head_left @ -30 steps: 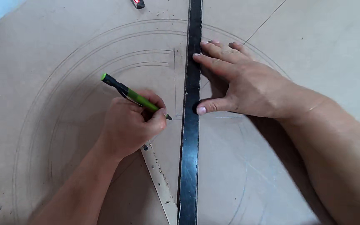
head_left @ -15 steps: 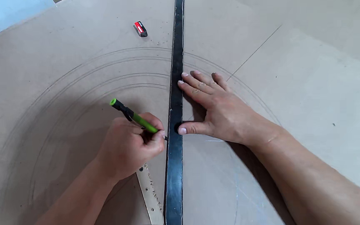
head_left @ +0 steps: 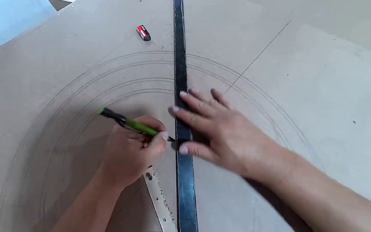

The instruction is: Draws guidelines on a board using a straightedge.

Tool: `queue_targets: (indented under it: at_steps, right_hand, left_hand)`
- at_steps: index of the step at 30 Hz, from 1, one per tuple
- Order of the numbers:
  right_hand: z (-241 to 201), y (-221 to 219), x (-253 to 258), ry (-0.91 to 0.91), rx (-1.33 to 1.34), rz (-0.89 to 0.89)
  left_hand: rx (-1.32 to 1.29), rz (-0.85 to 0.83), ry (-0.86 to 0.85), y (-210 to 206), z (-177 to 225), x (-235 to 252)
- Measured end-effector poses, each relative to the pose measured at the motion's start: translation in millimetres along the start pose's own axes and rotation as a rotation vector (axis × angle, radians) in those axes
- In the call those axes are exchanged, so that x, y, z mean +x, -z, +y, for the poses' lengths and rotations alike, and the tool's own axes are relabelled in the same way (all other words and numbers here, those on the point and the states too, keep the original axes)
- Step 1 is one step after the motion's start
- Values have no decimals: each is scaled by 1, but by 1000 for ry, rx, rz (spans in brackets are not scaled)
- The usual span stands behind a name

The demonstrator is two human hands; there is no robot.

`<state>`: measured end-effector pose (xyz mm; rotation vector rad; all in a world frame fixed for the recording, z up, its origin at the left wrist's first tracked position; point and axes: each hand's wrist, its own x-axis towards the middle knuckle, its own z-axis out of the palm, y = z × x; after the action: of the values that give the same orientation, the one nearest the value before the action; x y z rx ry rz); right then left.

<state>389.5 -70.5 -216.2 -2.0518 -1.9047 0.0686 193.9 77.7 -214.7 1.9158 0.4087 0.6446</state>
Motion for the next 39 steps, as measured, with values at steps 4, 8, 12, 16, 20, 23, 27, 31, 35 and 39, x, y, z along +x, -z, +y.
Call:
queue_targets:
  at_steps: [4,8,12,16,20,23,27,31,35,39]
  right_hand:
    - [-49,-8,-28,-239,-121,-14]
    - [-34,16,-47,-503,-134,9]
    - [-19,48,-84,-868,-159,-58]
    - [2,65,-116,-1104,-133,-273]
    - [-5,62,-119,-1169,-138,-169]
    - [-39,60,-110,-1281,-141,30]
    - [-67,58,-103,-1520,-58,-5]
    - [-84,58,-109,-1536,31,-120]
    - [-122,41,-130,-1387,50,250]
    - [-178,24,-134,-1319,172,339]
  left_hand:
    - [-53,69,-75,-1,-4,1]
    - [28,81,-83,0,-9,3]
    - [97,51,-80,4,-8,4]
    - [87,53,-34,5,-5,3]
    - [10,58,13,9,-5,6]
    - [-25,79,15,7,-6,10]
    - [42,39,-6,13,-6,12]
    - [563,-131,-214,22,-26,78]
    - [888,-326,-233,37,-64,197]
    - [960,-233,24,72,-83,256]
